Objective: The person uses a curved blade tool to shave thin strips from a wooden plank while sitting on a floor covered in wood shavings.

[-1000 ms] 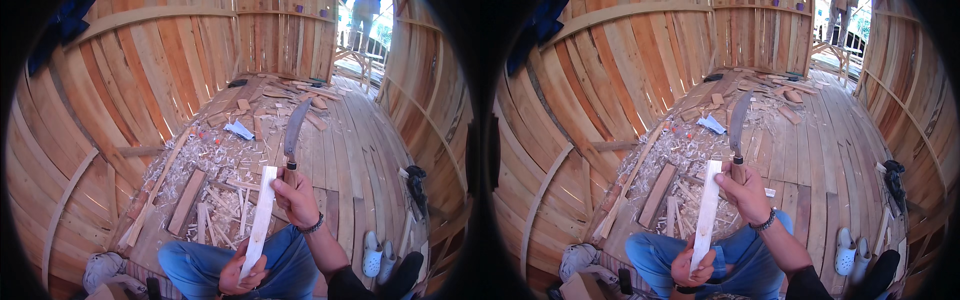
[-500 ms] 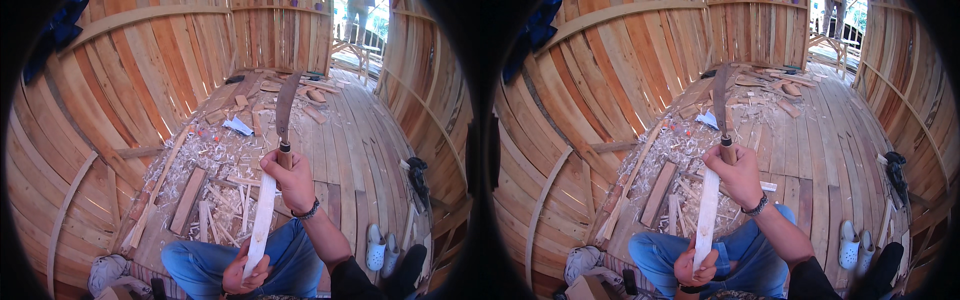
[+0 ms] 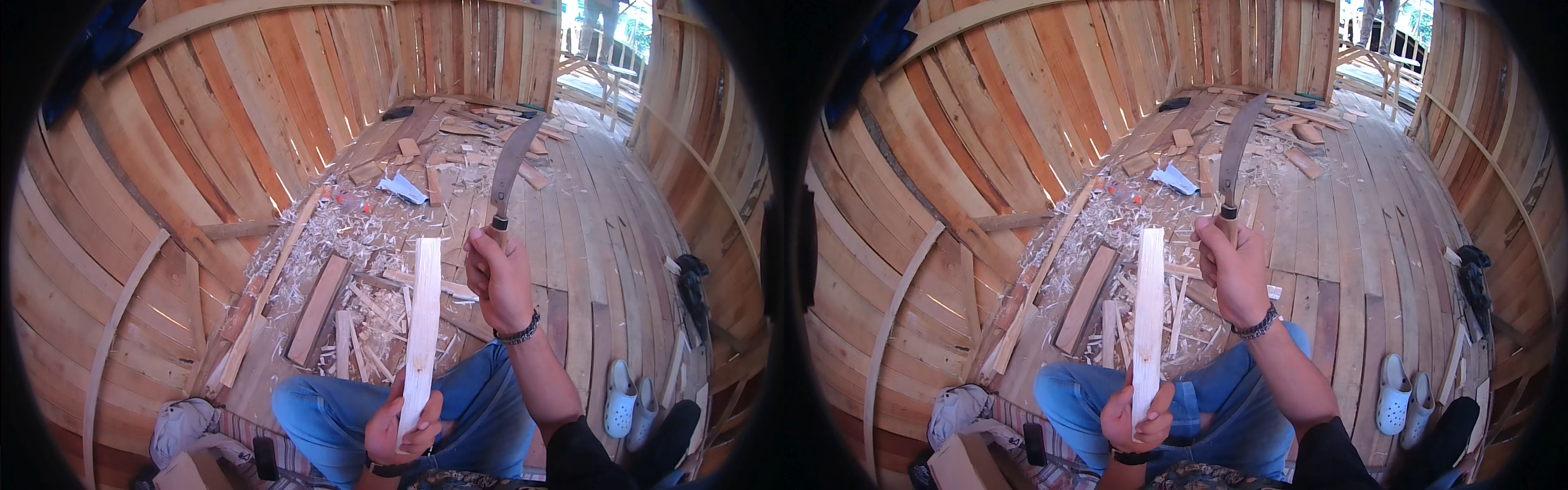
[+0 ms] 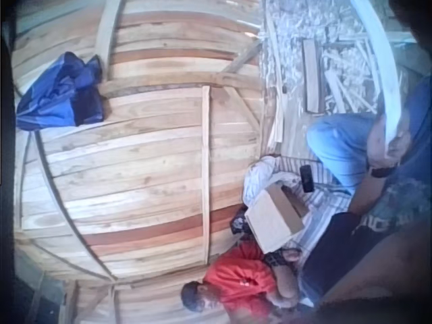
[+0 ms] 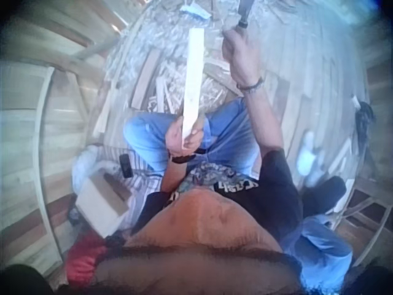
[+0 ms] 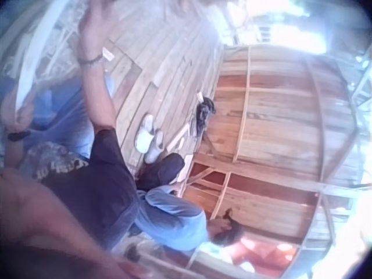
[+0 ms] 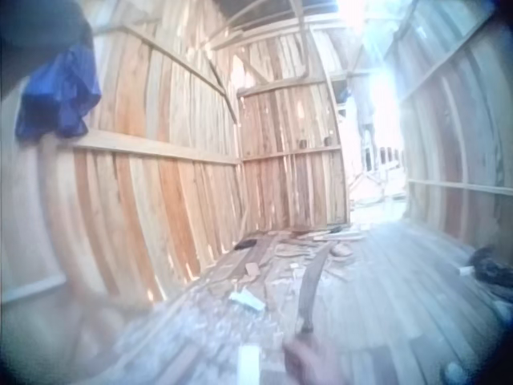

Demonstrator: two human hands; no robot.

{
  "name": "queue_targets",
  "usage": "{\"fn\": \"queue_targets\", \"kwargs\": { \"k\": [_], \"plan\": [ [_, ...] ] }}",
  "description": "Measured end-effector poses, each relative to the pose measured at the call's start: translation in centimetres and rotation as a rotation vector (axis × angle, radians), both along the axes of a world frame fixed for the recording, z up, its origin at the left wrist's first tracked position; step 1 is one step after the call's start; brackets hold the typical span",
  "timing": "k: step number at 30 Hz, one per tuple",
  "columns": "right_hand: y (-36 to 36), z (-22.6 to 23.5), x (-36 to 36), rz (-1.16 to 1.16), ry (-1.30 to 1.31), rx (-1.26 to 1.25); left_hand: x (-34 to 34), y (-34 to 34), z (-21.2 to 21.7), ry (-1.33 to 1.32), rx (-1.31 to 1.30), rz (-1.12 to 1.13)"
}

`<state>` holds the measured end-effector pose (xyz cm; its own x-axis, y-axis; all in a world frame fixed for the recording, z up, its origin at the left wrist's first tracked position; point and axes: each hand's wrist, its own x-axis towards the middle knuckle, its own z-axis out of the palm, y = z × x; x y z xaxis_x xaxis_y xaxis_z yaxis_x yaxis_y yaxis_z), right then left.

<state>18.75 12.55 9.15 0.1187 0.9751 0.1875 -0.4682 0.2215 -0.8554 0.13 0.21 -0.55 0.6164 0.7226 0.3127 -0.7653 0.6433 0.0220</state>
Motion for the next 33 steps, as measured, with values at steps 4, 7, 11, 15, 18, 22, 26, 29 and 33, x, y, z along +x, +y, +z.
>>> {"fn": "queue_targets", "kwargs": {
  "k": [4, 7, 11, 15, 18, 22, 26, 29, 33],
  "plan": [
    [-1.3, -1.1, -1.0, 0.151, -0.049, -0.053, 0.2, 0.1, 0.3, 0.039, -0.017, 0.020],
    [-1.7, -1.8, -1.4, 0.200, -0.148, -0.037, 0.3, 0.2, 0.6, 0.069, -0.021, 0.035],
    [-1.8, -1.5, -1.5, 0.181, -0.224, -0.028, 0.6, 0.5, 0.9, 0.150, 0.001, 0.077],
    [-1.7, -1.2, -2.1, 0.098, -0.259, -0.026, 1.1, 0.4, 1.9, 0.555, 0.177, 0.354],
    [-1.6, -1.1, -2.3, 0.045, -0.283, -0.022, 0.7, 0.7, 2.3, 1.043, 0.382, 0.524],
    [-1.5, -1.0, -2.4, 0.022, -0.337, -0.019, 0.1, 0.5, 3.4, 1.201, 0.427, 0.517],
    [-2.4, -2.0, -2.3, -0.006, -0.385, 0.094, -0.1, 0.4, 4.0, 1.205, 0.364, 0.631],
    [-4.0, -4.4, -1.0, -0.037, -0.481, 0.133, -0.4, 0.5, 4.4, 1.195, 0.365, 0.674],
    [-6.6, -5.9, -0.4, -0.167, -0.884, 0.347, -0.4, 1.0, 5.3, 1.173, 0.359, 0.672]
  ]
}}
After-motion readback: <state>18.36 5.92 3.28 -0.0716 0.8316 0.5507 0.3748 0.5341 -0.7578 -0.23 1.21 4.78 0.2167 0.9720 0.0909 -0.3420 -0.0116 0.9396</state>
